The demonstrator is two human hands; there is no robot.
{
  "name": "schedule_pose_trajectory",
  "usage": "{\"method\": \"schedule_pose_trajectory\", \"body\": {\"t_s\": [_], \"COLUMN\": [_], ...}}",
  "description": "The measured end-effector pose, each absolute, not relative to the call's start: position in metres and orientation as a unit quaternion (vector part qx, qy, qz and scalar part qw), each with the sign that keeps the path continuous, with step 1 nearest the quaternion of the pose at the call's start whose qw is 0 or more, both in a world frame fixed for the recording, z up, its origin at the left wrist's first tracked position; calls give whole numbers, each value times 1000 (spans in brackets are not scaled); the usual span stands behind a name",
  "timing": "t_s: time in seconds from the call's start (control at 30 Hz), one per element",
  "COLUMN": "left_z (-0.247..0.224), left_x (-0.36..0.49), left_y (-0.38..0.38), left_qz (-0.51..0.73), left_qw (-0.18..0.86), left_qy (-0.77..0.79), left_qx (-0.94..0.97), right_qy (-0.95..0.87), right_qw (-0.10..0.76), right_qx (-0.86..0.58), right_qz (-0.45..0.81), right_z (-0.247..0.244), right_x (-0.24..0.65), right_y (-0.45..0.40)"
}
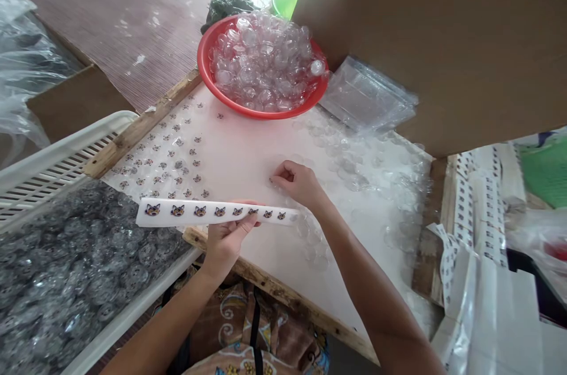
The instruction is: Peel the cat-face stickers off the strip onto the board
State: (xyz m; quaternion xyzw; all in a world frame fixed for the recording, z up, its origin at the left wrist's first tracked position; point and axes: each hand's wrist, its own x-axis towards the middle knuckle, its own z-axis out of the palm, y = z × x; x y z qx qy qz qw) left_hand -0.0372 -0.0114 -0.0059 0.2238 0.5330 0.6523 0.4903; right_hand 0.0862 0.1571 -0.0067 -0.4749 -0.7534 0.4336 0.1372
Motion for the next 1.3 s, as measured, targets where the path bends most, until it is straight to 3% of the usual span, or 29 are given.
{"method": "schedule_pose_trajectory", "body": {"t_s": [0.33, 0.53, 0.67, 0.77, 1.07, 1.3], "left_z": [-3, -8, -9, -9, -13, -10], "left_x": [-39, -38, -38, -38, -35, -36], "left_y": [-9, -10, -9, -8, -7, -7], "left_qz": [653, 669, 677, 681, 695, 687], "left_qw": [491, 485, 471, 463, 469, 475], "left_qy": [536, 530, 535, 541, 515, 521], "left_qx": [212, 188, 182, 173, 178, 175], "right_qy": [-824, -798, -804, -831, -869, -733], "right_qw": [119, 154, 160, 156, 294, 365], "right_qx": [-453, -470, -378, -336, -306, -427], "right_qz": [318, 345, 431, 414, 255, 384], "right_z": [-11, 4, 30, 41, 18, 32], "right_x": [70, 79, 99, 110, 112, 125], "right_y": [155, 152, 133, 114, 88, 109]}}
